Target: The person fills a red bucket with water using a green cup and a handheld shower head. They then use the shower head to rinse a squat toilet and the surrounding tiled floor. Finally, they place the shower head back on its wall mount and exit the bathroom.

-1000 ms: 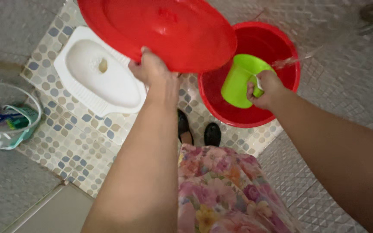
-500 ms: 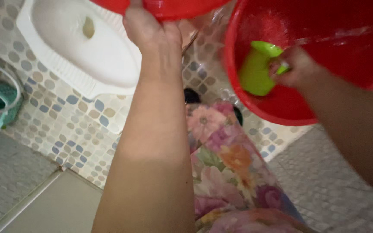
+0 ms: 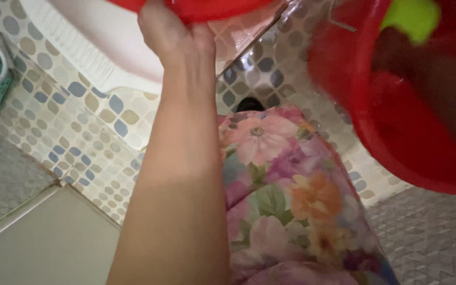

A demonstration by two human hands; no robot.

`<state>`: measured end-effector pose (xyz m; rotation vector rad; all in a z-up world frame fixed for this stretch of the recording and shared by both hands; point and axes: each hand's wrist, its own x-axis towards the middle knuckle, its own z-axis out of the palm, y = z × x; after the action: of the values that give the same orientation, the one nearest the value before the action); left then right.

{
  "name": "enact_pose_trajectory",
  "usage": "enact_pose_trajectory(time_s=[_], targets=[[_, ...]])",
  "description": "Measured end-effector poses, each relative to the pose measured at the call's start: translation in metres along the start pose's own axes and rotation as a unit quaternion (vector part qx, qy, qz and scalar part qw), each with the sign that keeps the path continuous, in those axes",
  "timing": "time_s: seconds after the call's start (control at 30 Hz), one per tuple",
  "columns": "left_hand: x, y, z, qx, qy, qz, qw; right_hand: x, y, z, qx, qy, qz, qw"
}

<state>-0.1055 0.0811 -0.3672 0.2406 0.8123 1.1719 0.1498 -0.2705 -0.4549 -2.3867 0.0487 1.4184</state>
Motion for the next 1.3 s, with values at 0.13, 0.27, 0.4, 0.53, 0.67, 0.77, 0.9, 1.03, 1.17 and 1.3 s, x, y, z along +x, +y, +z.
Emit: enact_pose_trajectory(time_s=[0.13, 0.27, 0.4, 0.53, 0.67, 0.77, 0.9, 1.03, 1.17, 1.3], targets=[[-0.060, 0.027, 0.025, 0.022, 0.093, -0.025, 0.995, -0.069, -0.007, -0.027, -0.062, -0.069, -0.085, 0.992], [-0.114, 0.081, 0.060, 0.021, 0.082, -0.049, 0.995, -0.173, 0.018, -0.057, 0.309, -0.152, -0.021, 0.938], [-0.173, 0.161, 0.092, 0.065, 0.113, 0.016, 0.991, -0.297, 0.022, -0.078, 0.260, -0.089, -0.033, 0.961], [-0.231, 0.225, 0.116, 0.063, 0.192, 0.060, 0.978, -0.394, 0.011, -0.117, -0.141, -0.010, -0.146, 0.979], [-0.277, 0.270, 0.122, 0.035, 0.167, 0.062, 0.983, -0.452, 0.022, -0.142, -0.391, 0.025, -0.261, 0.882], [-0.298, 0.292, 0.119, 0.030, 0.185, 0.053, 0.981, -0.489, 0.038, -0.135, -0.529, 0.058, -0.282, 0.798], [-0.330, 0.315, 0.109, 0.033, 0.212, 0.040, 0.976, -0.528, 0.059, -0.113, -0.588, 0.052, -0.250, 0.767], [-0.355, 0.334, 0.089, 0.022, 0.150, 0.024, 0.988, -0.544, 0.063, -0.112, -0.413, 0.025, -0.219, 0.883], [-0.374, 0.343, 0.066, -0.001, 0.182, 0.042, 0.982, -0.522, 0.054, -0.107, -0.197, -0.014, -0.160, 0.967], [-0.390, 0.356, 0.077, -0.047, 0.178, 0.024, 0.983, -0.510, 0.030, -0.055, -0.142, 0.021, -0.134, 0.980]])
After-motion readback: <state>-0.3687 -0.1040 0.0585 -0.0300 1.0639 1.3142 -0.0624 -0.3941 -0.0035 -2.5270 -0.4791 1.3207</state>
